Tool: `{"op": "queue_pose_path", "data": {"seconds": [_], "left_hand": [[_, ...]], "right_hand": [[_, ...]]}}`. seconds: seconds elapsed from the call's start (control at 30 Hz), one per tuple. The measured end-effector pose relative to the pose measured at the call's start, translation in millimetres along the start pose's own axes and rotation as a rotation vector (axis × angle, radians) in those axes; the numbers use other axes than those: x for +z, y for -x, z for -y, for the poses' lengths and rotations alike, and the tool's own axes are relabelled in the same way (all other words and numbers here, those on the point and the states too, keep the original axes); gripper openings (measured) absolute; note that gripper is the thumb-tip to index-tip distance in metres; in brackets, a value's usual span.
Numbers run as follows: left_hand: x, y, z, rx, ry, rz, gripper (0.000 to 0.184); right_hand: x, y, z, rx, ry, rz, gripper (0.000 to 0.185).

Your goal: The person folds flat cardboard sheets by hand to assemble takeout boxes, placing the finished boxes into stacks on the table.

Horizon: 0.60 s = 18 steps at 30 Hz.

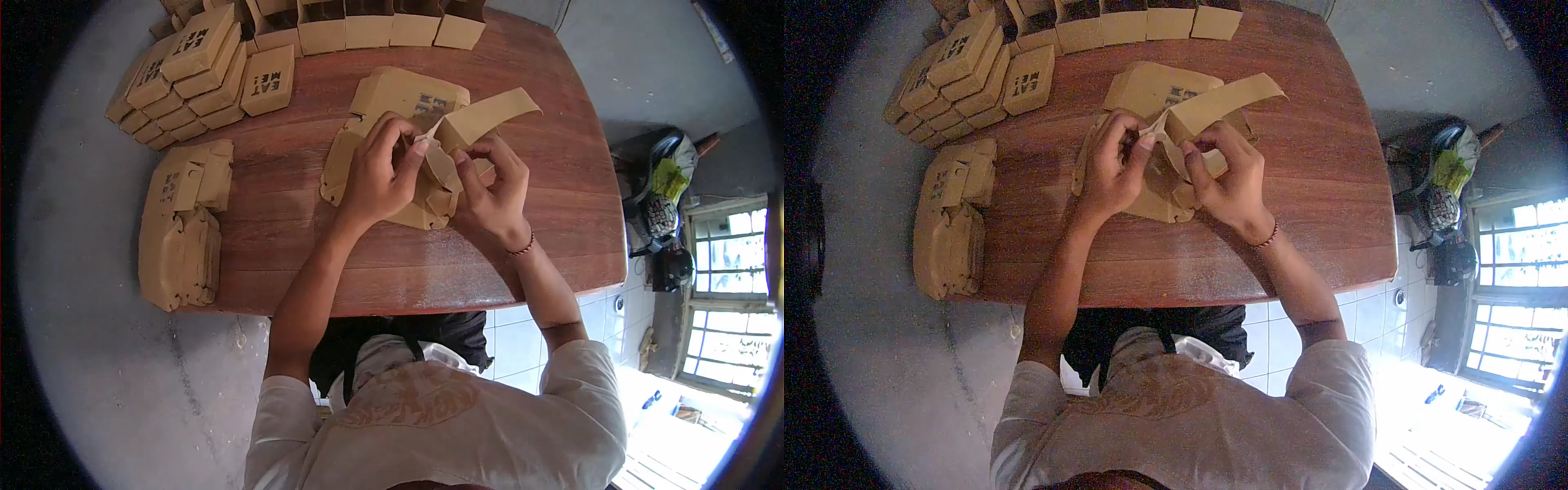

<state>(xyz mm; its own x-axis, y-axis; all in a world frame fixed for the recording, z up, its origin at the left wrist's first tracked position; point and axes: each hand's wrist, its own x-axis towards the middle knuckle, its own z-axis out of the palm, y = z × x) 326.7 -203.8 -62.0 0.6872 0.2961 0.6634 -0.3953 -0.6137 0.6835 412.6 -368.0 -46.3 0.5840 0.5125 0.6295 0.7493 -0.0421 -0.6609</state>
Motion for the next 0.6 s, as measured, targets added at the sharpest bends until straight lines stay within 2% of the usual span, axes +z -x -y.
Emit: {"op": "queue_pose_path", "data": {"seconds": [0.07,0.17,0.37,0.6], "left_hand": [[2,2,-6,-0.079,0.057,0.036,0.013],[9,5,-8,-0.074,0.058,0.023,0.011],[9,4,-14,0.024,-0.059,-0.061,0.011],[11,6,-15,0.048,-0.129,-0.082,0.016]], "right_hand": [[1,1,2,-0.001,0.024,0.015,0.01],[1,1,1,-0.022,0.033,0.033,0.01],[4,2,-1,-0.049,0.04,0.028,0.01],[4,2,2,-0.026,0.028,0.044,0.009]]}}
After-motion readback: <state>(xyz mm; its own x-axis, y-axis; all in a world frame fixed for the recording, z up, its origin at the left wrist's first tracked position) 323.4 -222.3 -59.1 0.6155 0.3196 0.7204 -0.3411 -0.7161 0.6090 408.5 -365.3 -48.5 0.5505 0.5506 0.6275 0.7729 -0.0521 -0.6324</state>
